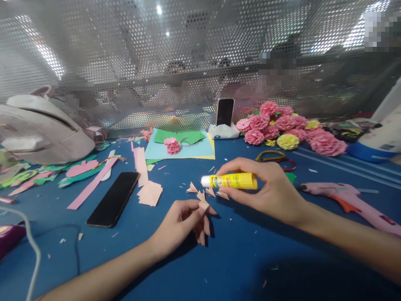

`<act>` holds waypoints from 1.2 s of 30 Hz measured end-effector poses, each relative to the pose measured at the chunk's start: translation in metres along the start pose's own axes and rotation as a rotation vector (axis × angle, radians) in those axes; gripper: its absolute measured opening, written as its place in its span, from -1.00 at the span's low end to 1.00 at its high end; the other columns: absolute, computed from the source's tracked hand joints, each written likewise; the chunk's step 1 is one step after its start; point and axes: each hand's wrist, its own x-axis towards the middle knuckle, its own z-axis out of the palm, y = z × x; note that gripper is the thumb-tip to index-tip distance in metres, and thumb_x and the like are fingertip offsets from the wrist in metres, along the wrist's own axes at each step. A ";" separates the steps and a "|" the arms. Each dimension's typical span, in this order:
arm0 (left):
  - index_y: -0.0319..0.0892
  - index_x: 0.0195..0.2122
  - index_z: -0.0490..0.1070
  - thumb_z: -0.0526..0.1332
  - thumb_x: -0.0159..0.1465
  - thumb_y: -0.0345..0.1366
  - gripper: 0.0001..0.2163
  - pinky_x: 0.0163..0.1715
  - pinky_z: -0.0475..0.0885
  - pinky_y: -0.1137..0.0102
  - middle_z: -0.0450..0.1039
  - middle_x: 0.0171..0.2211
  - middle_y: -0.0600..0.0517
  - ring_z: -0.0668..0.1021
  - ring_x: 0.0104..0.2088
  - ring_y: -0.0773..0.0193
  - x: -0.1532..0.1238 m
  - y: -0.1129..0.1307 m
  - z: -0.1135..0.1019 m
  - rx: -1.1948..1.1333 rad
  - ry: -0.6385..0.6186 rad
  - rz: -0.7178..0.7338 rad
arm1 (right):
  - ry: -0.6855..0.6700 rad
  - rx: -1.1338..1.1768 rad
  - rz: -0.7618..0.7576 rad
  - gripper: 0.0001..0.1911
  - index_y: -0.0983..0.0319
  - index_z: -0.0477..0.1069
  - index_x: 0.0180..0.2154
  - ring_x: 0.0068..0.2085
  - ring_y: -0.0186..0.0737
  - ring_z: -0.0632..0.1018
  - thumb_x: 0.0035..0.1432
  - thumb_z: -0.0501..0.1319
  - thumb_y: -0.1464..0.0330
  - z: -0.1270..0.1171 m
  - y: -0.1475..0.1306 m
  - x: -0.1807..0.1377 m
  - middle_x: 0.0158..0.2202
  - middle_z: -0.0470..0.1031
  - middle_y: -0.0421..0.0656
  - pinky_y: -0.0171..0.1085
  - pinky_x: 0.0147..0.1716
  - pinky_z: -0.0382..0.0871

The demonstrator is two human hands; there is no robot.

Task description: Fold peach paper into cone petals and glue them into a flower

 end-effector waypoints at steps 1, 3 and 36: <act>-0.33 -0.19 0.48 0.17 0.31 -0.02 -0.60 -0.60 0.38 0.52 0.47 -0.55 0.01 0.50 -0.65 0.39 0.000 0.000 0.001 0.006 0.005 0.001 | 0.005 0.026 -0.026 -0.84 0.17 0.46 -0.22 -0.43 -0.28 0.52 0.16 0.31 0.26 0.001 -0.005 -0.002 -0.35 0.57 -0.21 -0.33 -0.44 0.30; -0.32 -0.21 0.48 0.18 0.30 -0.01 -0.60 -0.62 0.36 0.52 0.46 -0.58 0.03 0.48 -0.67 0.40 0.000 0.000 0.002 0.010 0.014 -0.009 | -0.015 0.045 -0.052 -0.86 0.18 0.44 -0.28 -0.47 -0.32 0.47 0.16 0.31 0.26 0.004 -0.010 -0.005 -0.41 0.54 -0.23 -0.35 -0.47 0.27; -0.31 -0.40 0.39 0.14 0.28 -0.01 -0.61 -0.59 0.43 0.50 0.47 -0.58 -0.04 0.56 -0.61 0.32 0.003 -0.001 0.004 0.034 0.066 -0.031 | -0.237 -0.284 -0.504 -0.89 0.20 0.26 -0.31 -0.47 -0.28 0.32 0.27 0.17 0.36 0.033 0.005 -0.011 -0.44 0.43 -0.19 -0.28 -0.41 0.14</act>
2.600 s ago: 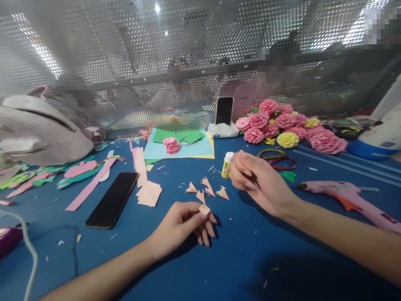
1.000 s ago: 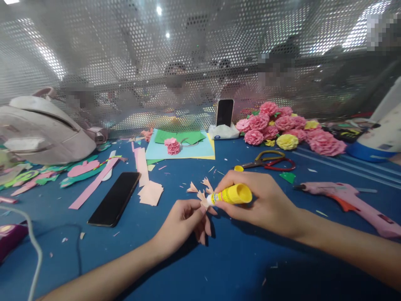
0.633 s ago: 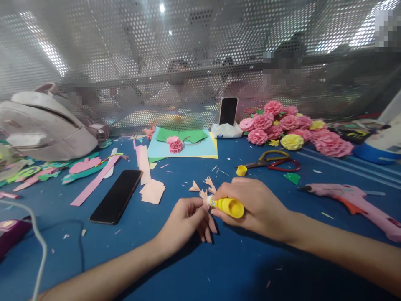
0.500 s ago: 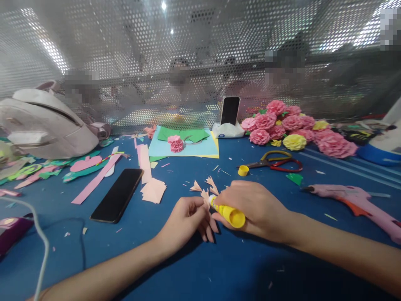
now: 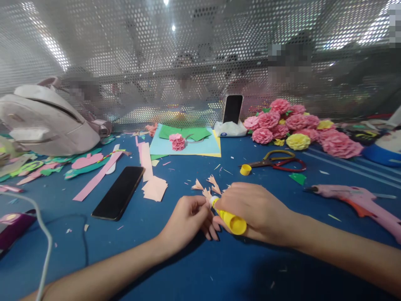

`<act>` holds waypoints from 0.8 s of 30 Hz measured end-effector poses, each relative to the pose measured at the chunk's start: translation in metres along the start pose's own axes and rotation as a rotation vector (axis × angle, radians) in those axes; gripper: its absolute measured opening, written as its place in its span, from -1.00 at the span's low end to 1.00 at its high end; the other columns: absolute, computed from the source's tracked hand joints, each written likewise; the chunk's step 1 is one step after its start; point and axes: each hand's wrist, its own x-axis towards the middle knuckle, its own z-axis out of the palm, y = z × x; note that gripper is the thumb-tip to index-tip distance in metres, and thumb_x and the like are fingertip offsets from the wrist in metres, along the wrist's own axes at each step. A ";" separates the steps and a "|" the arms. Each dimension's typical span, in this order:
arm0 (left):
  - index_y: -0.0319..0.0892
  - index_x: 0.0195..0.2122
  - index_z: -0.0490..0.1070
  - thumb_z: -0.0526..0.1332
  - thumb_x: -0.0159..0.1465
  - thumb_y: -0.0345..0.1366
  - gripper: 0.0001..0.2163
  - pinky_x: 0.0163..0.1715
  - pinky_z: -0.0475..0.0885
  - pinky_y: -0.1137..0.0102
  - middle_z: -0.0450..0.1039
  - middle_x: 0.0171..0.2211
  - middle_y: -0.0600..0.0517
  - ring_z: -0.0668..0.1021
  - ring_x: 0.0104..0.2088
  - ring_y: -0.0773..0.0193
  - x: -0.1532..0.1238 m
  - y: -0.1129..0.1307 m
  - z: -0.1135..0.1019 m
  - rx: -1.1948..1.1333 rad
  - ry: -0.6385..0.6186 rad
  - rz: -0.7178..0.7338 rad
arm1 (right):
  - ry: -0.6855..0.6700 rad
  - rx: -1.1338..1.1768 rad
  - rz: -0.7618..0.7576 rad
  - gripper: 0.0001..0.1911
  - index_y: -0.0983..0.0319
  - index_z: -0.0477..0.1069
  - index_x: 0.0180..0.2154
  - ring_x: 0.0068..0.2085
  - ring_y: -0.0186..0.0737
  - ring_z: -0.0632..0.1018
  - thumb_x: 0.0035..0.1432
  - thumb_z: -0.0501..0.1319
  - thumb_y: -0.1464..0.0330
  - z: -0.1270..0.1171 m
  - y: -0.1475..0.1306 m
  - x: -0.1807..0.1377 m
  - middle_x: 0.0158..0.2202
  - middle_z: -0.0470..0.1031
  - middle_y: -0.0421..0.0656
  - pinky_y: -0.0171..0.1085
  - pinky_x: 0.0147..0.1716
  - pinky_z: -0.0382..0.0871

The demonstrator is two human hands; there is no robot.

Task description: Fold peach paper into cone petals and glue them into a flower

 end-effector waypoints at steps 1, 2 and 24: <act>-0.31 -0.40 0.39 0.14 0.28 -0.02 -0.62 -0.58 0.43 0.50 0.47 -0.58 -0.03 0.56 -0.61 0.32 0.000 0.000 0.000 -0.002 -0.001 0.002 | 0.001 0.003 0.000 -0.90 0.20 0.26 -0.31 -0.47 -0.28 0.31 0.26 0.17 0.37 -0.001 0.000 0.000 -0.45 0.43 -0.20 -0.28 -0.41 0.13; -0.31 -0.39 0.38 0.14 0.29 -0.02 -0.62 -0.58 0.43 0.51 0.47 -0.58 -0.03 0.56 -0.61 0.32 0.000 -0.001 0.000 -0.005 -0.002 0.005 | 0.008 0.007 0.002 -0.91 0.20 0.26 -0.31 -0.47 -0.28 0.31 0.25 0.17 0.38 -0.001 0.000 0.000 -0.46 0.42 -0.21 -0.28 -0.41 0.13; -0.30 -0.39 0.38 0.13 0.30 0.04 -0.57 -0.57 0.43 0.51 0.49 -0.52 -0.06 0.55 -0.60 0.35 -0.001 -0.002 0.001 0.011 -0.008 0.028 | 0.013 0.144 0.099 -0.88 0.22 0.34 -0.22 -0.40 -0.29 0.42 0.16 0.23 0.42 -0.008 0.000 0.001 -0.40 0.48 -0.21 -0.32 -0.32 0.24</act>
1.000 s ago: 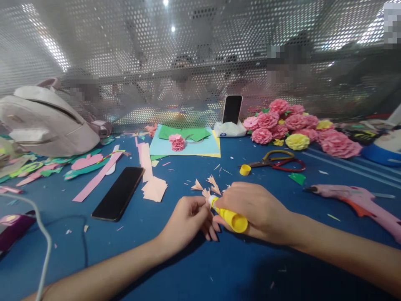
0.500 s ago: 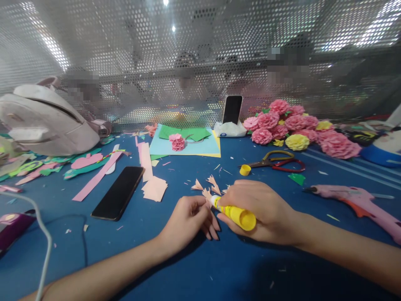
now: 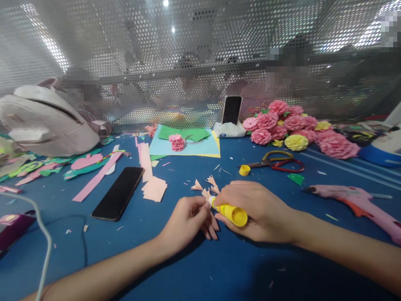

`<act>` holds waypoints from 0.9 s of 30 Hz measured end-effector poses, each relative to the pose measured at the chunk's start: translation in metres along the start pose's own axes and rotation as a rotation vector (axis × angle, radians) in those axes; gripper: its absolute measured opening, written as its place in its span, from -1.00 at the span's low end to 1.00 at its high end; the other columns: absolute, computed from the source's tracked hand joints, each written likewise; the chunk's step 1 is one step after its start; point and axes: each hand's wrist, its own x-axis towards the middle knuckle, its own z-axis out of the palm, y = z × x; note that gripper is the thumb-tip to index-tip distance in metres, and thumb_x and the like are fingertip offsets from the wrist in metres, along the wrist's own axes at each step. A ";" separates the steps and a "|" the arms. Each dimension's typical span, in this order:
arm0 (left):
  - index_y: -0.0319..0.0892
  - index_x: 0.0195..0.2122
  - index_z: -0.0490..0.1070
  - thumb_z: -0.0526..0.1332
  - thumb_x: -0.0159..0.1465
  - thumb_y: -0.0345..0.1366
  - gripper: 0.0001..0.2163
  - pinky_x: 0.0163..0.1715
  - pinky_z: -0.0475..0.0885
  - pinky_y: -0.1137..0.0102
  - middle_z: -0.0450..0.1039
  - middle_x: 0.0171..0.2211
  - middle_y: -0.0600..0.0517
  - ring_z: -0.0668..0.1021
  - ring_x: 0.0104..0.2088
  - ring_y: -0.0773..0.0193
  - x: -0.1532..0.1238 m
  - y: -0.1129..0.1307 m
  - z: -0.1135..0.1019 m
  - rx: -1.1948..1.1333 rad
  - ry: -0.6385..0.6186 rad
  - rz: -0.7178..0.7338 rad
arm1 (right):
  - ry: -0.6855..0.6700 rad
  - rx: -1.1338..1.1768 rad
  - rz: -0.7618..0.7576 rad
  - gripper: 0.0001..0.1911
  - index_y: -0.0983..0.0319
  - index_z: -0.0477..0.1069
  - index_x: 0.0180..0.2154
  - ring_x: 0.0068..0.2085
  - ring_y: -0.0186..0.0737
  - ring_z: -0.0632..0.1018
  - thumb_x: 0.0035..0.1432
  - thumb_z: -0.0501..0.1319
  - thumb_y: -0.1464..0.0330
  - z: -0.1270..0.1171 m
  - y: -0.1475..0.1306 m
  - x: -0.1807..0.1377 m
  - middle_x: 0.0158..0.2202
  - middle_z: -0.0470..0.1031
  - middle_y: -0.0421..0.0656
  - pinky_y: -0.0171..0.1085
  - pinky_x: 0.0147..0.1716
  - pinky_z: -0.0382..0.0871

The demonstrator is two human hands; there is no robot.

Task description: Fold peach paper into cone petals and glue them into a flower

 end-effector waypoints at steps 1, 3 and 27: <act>-0.30 -0.39 0.38 0.13 0.30 0.04 -0.57 -0.57 0.44 0.51 0.50 -0.52 -0.06 0.56 -0.60 0.35 0.000 0.000 0.000 -0.005 0.001 0.000 | -0.009 -0.001 0.013 -0.89 0.22 0.34 -0.23 -0.41 -0.29 0.42 0.16 0.22 0.43 0.000 0.000 0.000 -0.41 0.47 -0.22 -0.32 -0.33 0.24; -0.30 -0.39 0.38 0.13 0.30 0.04 -0.58 -0.57 0.44 0.50 0.50 -0.52 -0.06 0.56 -0.60 0.34 0.000 0.000 0.000 -0.022 0.005 0.004 | 0.017 0.015 0.028 -0.89 0.21 0.32 -0.24 -0.42 -0.29 0.42 0.15 0.21 0.43 -0.001 0.000 0.000 -0.43 0.46 -0.22 -0.31 -0.35 0.23; -0.31 -0.38 0.40 0.16 0.31 0.01 -0.60 -0.52 0.48 0.49 0.52 -0.50 -0.09 0.57 -0.58 0.34 0.000 -0.002 -0.002 -0.077 -0.014 0.029 | -0.002 0.047 0.007 -0.85 0.20 0.34 -0.19 -0.40 -0.26 0.48 0.16 0.20 0.45 -0.005 -0.003 0.002 -0.40 0.50 -0.20 -0.29 -0.34 0.30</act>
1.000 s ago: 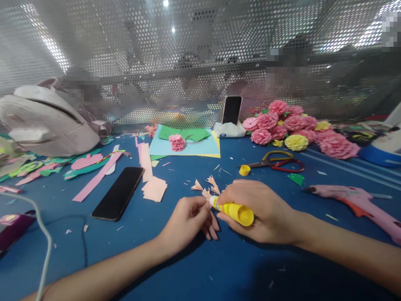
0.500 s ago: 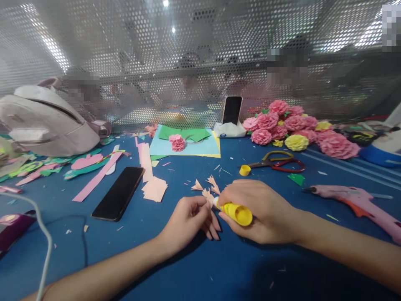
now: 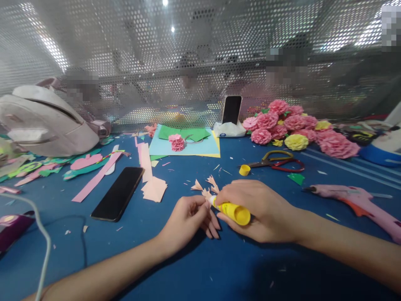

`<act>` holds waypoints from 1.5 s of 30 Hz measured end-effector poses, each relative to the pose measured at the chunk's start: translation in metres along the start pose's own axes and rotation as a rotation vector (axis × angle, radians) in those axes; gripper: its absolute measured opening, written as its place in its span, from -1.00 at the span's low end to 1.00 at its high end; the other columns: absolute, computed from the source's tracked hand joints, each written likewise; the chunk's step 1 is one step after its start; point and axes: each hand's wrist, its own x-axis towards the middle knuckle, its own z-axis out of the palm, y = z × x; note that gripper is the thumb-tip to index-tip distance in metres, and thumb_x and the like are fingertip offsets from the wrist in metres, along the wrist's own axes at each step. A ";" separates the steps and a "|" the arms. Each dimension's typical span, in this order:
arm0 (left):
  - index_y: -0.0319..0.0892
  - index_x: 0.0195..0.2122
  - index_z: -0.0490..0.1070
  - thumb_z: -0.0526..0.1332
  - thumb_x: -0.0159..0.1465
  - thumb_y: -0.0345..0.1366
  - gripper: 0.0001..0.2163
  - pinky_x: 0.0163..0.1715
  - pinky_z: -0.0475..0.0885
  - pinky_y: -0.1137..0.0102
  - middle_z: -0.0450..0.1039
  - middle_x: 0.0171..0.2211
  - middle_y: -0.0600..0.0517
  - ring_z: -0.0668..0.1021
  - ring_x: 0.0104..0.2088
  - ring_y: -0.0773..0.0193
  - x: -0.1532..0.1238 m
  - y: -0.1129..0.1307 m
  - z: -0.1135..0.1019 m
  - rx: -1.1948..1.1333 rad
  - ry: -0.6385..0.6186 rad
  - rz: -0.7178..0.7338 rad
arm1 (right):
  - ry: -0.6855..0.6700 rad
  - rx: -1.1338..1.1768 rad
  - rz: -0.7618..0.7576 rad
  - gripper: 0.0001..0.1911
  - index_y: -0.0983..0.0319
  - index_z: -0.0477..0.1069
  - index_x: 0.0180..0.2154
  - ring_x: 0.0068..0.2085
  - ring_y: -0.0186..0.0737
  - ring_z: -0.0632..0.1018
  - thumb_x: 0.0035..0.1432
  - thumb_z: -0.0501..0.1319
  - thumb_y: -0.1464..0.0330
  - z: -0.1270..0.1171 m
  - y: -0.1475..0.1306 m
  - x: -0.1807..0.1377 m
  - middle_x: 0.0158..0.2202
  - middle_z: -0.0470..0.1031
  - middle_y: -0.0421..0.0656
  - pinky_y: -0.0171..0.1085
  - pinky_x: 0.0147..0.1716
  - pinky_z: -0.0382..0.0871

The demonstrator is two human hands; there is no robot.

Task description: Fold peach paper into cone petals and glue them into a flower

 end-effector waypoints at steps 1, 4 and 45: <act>-0.31 -0.38 0.39 0.15 0.31 0.01 -0.60 -0.52 0.48 0.49 0.52 -0.50 -0.09 0.57 -0.57 0.34 0.000 0.000 0.000 -0.004 0.002 0.001 | 0.024 -0.004 0.015 -0.87 0.19 0.34 -0.21 -0.42 -0.26 0.47 0.16 0.20 0.44 -0.002 -0.001 0.000 -0.42 0.49 -0.21 -0.28 -0.37 0.30; -0.30 -0.33 0.39 0.15 0.31 0.01 -0.61 -0.50 0.49 0.48 0.51 -0.48 -0.07 0.59 -0.54 0.33 0.000 0.001 0.001 -0.036 0.019 0.023 | 0.215 0.031 0.065 -0.87 0.16 0.34 -0.22 -0.42 -0.24 0.49 0.15 0.23 0.41 -0.009 -0.003 0.001 -0.40 0.50 -0.19 -0.26 -0.40 0.33; -0.15 -0.27 0.19 0.07 0.39 -0.08 -0.76 -0.55 0.23 0.51 0.24 -0.66 0.21 0.33 -0.65 0.42 -0.004 0.003 0.001 0.131 0.057 0.074 | 0.372 0.945 0.711 -0.69 0.19 0.43 -0.05 0.06 -0.08 0.46 0.19 0.26 0.21 -0.005 0.068 -0.002 0.02 0.50 -0.06 -0.18 -0.02 0.37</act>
